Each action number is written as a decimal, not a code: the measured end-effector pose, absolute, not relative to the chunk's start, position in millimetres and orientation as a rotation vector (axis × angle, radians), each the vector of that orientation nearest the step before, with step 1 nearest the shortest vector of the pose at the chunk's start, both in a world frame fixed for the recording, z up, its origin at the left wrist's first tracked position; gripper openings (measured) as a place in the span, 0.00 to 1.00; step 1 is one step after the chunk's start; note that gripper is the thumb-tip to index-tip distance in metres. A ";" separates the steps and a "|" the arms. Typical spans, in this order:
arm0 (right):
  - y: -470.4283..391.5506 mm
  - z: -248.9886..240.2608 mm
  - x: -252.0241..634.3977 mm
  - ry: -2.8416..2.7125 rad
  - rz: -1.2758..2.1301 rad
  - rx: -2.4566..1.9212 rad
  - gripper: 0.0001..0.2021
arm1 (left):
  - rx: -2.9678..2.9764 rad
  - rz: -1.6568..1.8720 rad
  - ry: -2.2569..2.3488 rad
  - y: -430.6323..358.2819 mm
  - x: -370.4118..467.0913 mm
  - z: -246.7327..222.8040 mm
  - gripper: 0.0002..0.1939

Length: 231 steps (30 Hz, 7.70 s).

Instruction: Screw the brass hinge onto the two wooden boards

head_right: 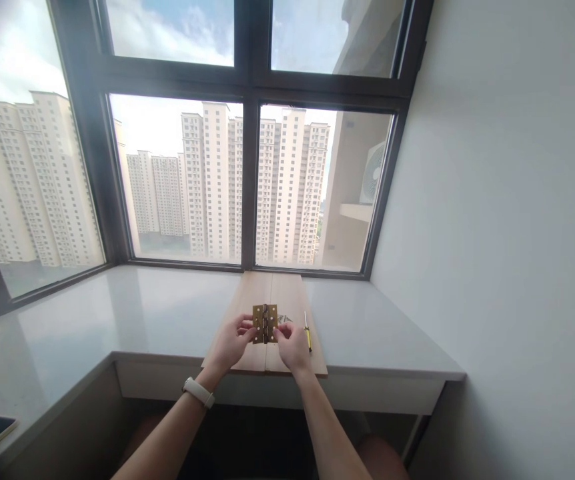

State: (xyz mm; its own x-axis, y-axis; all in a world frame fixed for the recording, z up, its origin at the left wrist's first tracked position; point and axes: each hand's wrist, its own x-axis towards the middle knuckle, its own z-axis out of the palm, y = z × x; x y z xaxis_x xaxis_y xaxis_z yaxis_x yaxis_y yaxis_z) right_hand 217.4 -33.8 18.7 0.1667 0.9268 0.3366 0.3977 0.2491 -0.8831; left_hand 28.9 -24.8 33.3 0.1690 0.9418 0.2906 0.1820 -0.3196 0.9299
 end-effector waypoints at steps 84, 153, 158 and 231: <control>-108.7 159.4 179.7 -1.328 0.357 -0.942 0.19 | 1.898 1.900 0.887 -103.4 23.2 172.6 0.07; -33.7 25.9 212.0 -1.490 0.652 -1.766 0.01 | 1.900 0.758 1.553 20.2 42.4 14.1 0.10; -23.5 29.0 212.9 -1.561 0.495 -1.824 0.02 | 1.921 0.772 1.571 31.5 46.4 10.8 0.10; -97.6 -47.4 236.3 -0.417 1.106 -0.895 0.30 | 0.443 1.563 0.707 -72.7 25.1 -37.3 0.21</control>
State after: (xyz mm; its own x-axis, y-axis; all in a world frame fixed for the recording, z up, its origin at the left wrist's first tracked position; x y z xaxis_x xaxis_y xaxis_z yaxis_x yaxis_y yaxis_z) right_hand 236.3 -97.6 -47.4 0.4205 0.8978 -0.1305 -0.5879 0.1601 -0.7930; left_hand 25.1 -72.7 -37.3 -0.1245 0.9841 -0.1267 -0.7448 -0.0083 0.6672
